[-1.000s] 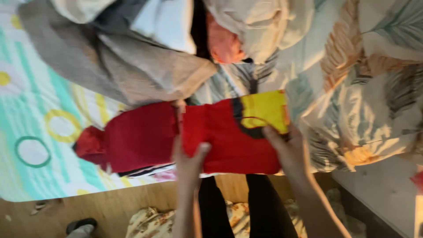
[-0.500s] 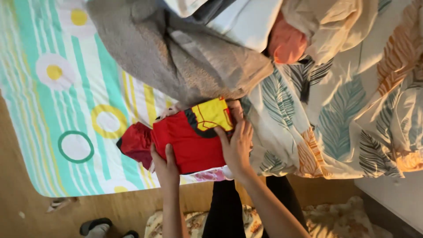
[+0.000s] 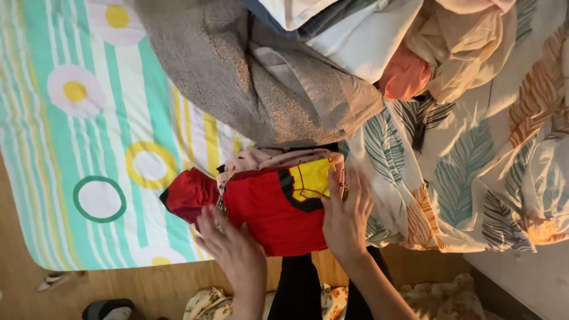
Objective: The person folds a red t-shirt, a red t-shirt with a yellow graphic, a peach-colored t-shirt, and a white t-shirt with a black floral pattern. Each item is smoothed out, folded into a neat rectangle, and placed on a growing stack on the bed.
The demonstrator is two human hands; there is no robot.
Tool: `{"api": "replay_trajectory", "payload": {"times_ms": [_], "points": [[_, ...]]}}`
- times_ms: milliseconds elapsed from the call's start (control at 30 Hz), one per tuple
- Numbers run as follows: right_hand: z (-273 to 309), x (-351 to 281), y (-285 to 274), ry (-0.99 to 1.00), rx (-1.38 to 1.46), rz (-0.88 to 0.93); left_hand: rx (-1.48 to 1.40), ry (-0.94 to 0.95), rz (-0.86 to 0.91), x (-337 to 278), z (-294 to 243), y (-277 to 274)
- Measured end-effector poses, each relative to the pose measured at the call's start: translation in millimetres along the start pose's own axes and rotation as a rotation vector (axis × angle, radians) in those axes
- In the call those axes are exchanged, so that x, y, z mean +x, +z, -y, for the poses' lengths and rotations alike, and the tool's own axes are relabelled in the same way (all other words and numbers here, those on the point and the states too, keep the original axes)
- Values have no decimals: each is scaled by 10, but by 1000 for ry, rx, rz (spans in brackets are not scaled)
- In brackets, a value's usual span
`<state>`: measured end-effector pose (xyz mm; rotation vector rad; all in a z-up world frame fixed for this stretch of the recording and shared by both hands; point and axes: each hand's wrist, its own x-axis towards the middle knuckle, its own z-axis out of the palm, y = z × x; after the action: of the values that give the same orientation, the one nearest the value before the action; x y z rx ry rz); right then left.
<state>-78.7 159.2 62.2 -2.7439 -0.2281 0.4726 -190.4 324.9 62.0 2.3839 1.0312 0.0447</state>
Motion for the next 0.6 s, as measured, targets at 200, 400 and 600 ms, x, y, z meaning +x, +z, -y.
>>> {"api": "replay_trajectory", "payload": {"times_ms": [200, 400, 600], "points": [[213, 69, 164, -464, 168, 56, 166, 401, 83, 214, -140, 375], [-99, -132, 606, -470, 112, -111, 260, 431, -45, -131, 231, 767], [-86, -18, 552, -501, 112, -193, 234, 448, -84, -67, 257, 824]]}}
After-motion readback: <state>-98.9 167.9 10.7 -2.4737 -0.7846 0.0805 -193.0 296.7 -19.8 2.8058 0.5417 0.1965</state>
